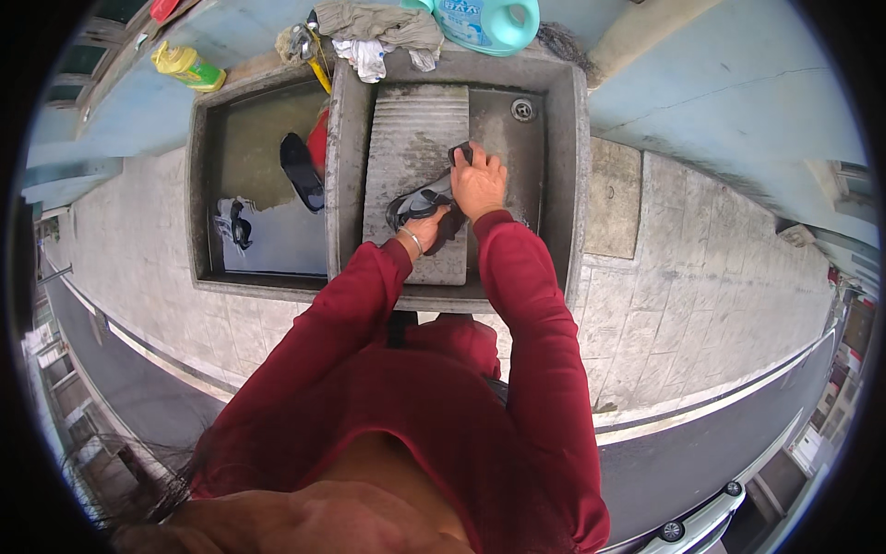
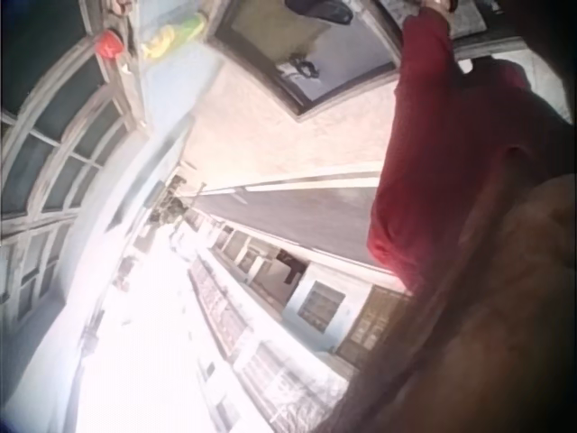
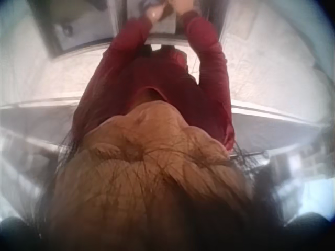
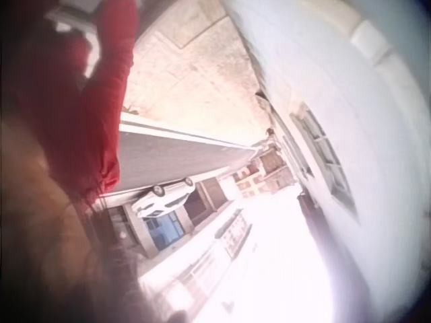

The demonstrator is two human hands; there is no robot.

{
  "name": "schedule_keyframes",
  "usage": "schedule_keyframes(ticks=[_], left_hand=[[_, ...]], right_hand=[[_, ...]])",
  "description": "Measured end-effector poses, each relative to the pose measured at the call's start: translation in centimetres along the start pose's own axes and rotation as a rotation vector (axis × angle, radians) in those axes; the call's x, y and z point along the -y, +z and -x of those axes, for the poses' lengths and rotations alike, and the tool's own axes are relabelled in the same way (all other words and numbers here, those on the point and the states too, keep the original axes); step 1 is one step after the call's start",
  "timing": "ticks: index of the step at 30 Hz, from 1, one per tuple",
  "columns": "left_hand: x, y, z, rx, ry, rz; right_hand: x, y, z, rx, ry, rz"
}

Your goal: The person washes a pair of shoes by hand in a concrete basin, scrubbing them with a red brush and rinsing them in water.

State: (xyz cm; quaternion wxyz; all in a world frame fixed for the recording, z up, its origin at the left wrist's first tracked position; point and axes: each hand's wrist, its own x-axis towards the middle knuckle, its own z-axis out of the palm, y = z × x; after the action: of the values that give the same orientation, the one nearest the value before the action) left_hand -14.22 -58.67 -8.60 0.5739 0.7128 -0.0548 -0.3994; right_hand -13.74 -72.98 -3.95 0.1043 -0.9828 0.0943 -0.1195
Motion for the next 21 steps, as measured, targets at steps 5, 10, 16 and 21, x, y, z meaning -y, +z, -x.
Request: schedule_keyframes(ticks=[5,10,16,21], left_hand=[[-0.9,-0.2,1.5,-0.027,0.15,-0.631],[0.5,1.1,1.3,-0.167,0.197,-0.302],[0.6,-0.3,0.6,-0.216,0.618,-0.594],[2.6,-0.8,-0.4,-0.265,0.37,-0.76]], right_hand=[[-7.1,3.1,-3.3,-0.019,0.229,-0.64],[-6.7,-1.8,0.1,-0.026,0.763,-1.353],[4.4,-3.9,3.5,-0.067,0.024,-0.664],[2.2,-0.7,1.1,-0.088,0.084,-0.266]])
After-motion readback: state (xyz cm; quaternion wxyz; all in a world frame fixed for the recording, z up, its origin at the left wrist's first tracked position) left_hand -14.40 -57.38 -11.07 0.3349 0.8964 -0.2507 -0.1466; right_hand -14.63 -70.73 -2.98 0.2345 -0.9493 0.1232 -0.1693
